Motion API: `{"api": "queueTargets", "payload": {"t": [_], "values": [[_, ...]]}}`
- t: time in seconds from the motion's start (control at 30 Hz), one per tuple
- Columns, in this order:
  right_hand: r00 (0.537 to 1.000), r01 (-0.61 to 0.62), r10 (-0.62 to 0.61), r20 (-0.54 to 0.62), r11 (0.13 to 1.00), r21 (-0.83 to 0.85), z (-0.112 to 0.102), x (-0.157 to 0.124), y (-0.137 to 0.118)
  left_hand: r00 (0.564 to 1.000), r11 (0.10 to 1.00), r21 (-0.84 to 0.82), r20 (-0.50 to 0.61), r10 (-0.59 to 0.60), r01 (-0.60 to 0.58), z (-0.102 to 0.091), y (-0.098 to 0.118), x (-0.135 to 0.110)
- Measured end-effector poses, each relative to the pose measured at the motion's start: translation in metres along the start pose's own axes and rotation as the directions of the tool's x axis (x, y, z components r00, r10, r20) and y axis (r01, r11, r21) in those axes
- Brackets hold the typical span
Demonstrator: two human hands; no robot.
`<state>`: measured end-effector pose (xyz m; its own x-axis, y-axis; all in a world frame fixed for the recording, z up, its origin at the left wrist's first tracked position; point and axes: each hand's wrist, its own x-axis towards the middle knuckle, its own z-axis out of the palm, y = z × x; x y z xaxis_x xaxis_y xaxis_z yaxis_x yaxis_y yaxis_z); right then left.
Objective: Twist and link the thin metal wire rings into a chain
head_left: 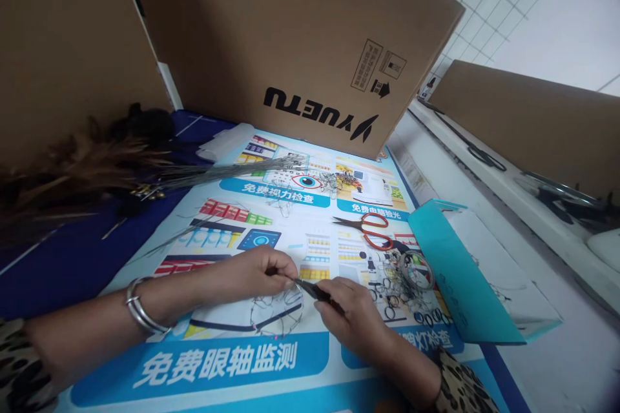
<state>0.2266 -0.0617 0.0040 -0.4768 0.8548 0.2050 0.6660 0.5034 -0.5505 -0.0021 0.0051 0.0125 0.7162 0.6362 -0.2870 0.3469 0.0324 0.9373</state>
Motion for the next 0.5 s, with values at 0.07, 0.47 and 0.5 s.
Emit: {"api": "queueTargets", "payload": {"t": [0.07, 0.47, 0.5], "values": [[1.0, -0.014, 0.014, 0.001, 1.0, 0.011, -0.0004, 0.0008, -0.0006, 1.0, 1.0, -0.023, 0.0, -0.001, 0.001, 0.0001, -0.001, 0.0002], [0.993, -0.114, 0.114, 0.011, 0.992, 0.053, -0.0069, 0.0041, -0.0082, 0.999, 0.993, -0.117, 0.008, 0.035, -0.034, 0.002, -0.0073, 0.0017], [0.994, -0.109, 0.109, 0.011, 0.993, 0.052, -0.0073, 0.0041, -0.0083, 0.999, 0.993, -0.108, 0.006, 0.043, -0.042, 0.0022, -0.008, 0.0018]]}}
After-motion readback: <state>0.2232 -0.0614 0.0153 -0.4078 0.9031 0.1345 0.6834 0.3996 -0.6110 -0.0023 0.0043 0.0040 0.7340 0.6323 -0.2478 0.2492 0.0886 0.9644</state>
